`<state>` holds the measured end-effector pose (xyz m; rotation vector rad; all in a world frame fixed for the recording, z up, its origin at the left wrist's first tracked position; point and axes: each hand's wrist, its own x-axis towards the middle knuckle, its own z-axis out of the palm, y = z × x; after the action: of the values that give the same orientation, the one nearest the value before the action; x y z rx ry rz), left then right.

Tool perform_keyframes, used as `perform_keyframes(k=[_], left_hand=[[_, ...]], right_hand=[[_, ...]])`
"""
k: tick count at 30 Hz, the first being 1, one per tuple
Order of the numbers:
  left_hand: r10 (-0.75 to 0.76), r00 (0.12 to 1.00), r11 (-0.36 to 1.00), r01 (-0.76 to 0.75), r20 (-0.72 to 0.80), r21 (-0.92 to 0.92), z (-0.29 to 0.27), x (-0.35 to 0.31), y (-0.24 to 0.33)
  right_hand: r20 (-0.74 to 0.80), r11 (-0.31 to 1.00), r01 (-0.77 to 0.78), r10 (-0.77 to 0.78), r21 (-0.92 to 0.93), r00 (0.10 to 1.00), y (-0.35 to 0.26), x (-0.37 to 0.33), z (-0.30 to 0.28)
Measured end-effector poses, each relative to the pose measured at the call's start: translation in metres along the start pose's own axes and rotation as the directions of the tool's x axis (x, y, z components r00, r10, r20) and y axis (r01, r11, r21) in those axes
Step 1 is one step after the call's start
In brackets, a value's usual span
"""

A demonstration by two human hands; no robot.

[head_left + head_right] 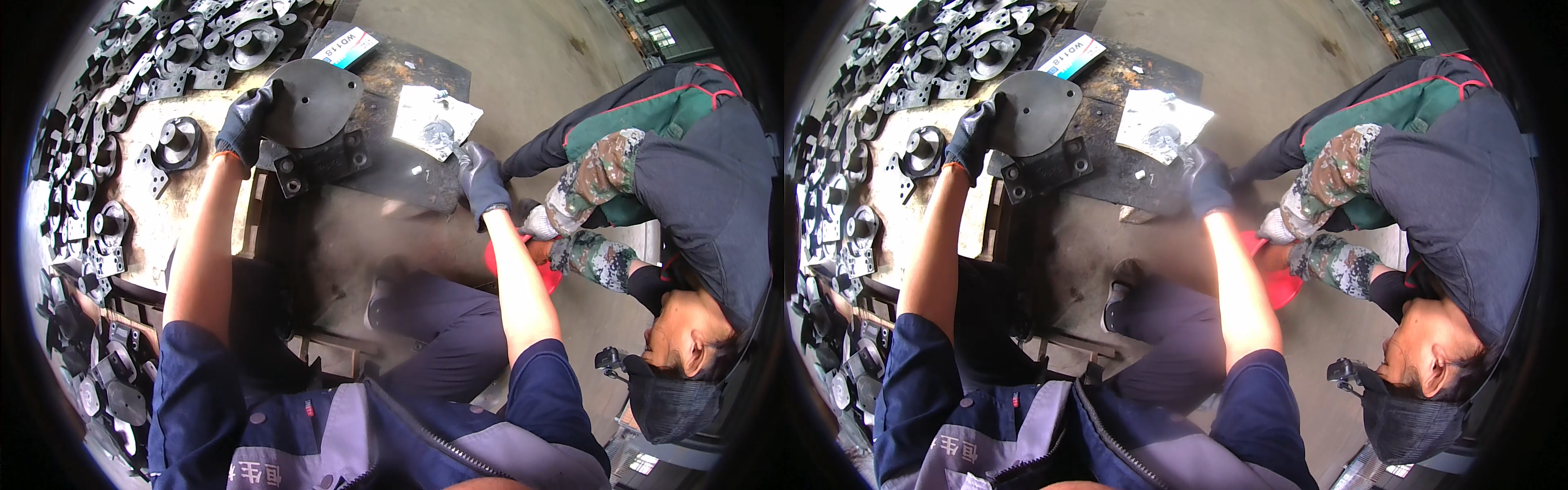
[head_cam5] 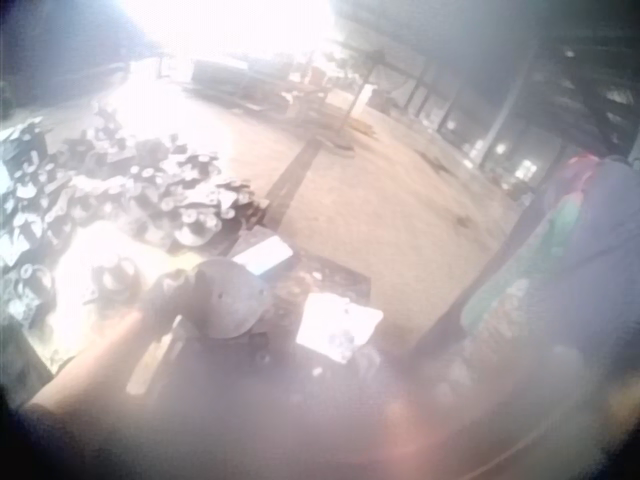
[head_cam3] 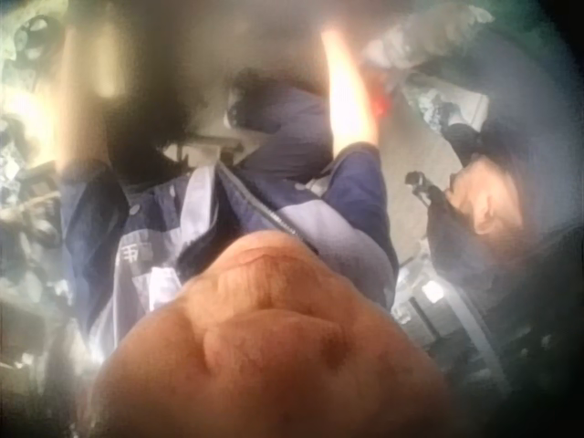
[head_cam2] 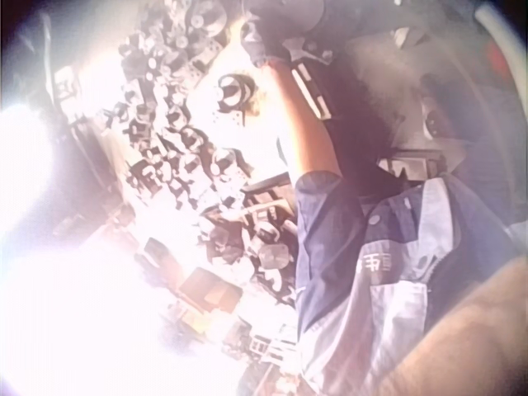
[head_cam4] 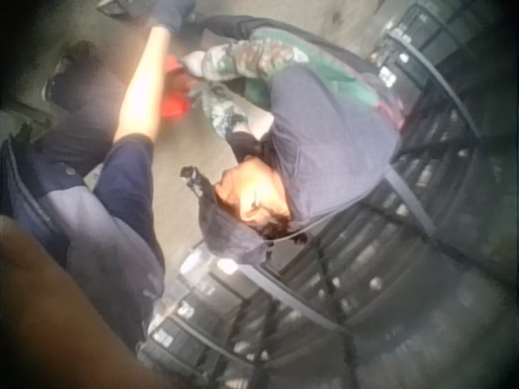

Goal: The person sits on the floor and scrapes metal parts with a handheld tool, removing residue from the surfaces. They repeatedly pick up parts from a wooden pallet, scrape them, and place them back down.

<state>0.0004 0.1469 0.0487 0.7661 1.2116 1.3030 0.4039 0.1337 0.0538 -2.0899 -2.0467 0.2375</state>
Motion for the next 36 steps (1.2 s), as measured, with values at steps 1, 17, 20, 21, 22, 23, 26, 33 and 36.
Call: perform_keyframes(k=[1,17,20,21,22,23,26,33,36], left_hand=[[-0.002,1.0,1.0,0.001,0.014,0.018,0.001,-0.001,0.001],[-0.021,0.998,0.998,0.024,-0.054,0.058,0.006,-0.008,0.014],[-0.047,0.997,0.998,0.048,-0.055,0.028,0.002,-0.002,0.011],[-0.065,0.995,0.997,0.068,-0.071,0.048,0.001,0.0,0.011],[-0.082,0.993,0.994,0.088,-0.087,0.068,0.001,0.001,0.011],[-0.099,0.99,0.99,0.109,-0.104,0.088,0.001,0.002,0.011],[-0.099,0.987,0.985,0.116,-0.129,0.131,0.007,-0.007,0.019],[-0.111,0.991,0.984,0.119,-0.07,0.133,0.011,-0.012,0.03],[-0.128,0.988,0.979,0.14,-0.083,0.148,0.012,-0.013,0.033]], right_hand=[[-0.051,0.998,0.048,-0.05,-0.031,0.997,-0.001,-0.001,0.001],[0.009,0.999,0.041,-0.04,-0.027,0.999,-0.029,-0.008,-0.011],[0.06,0.985,-0.016,0.027,-0.171,0.998,-0.037,-0.005,-0.004],[0.074,0.973,-0.026,0.044,-0.229,0.996,-0.037,-0.004,-0.002],[0.094,0.981,-0.001,0.02,-0.192,0.995,-0.036,-0.003,-0.003],[0.114,0.988,0.022,-0.005,-0.154,0.993,-0.036,-0.003,-0.004],[0.067,0.994,0.11,-0.112,0.029,0.991,-0.032,-0.008,-0.008],[0.084,0.998,-0.029,0.033,-0.053,0.996,-0.047,-0.007,-0.011],[0.115,0.996,-0.045,0.054,-0.073,0.992,-0.043,0.0,-0.004]])
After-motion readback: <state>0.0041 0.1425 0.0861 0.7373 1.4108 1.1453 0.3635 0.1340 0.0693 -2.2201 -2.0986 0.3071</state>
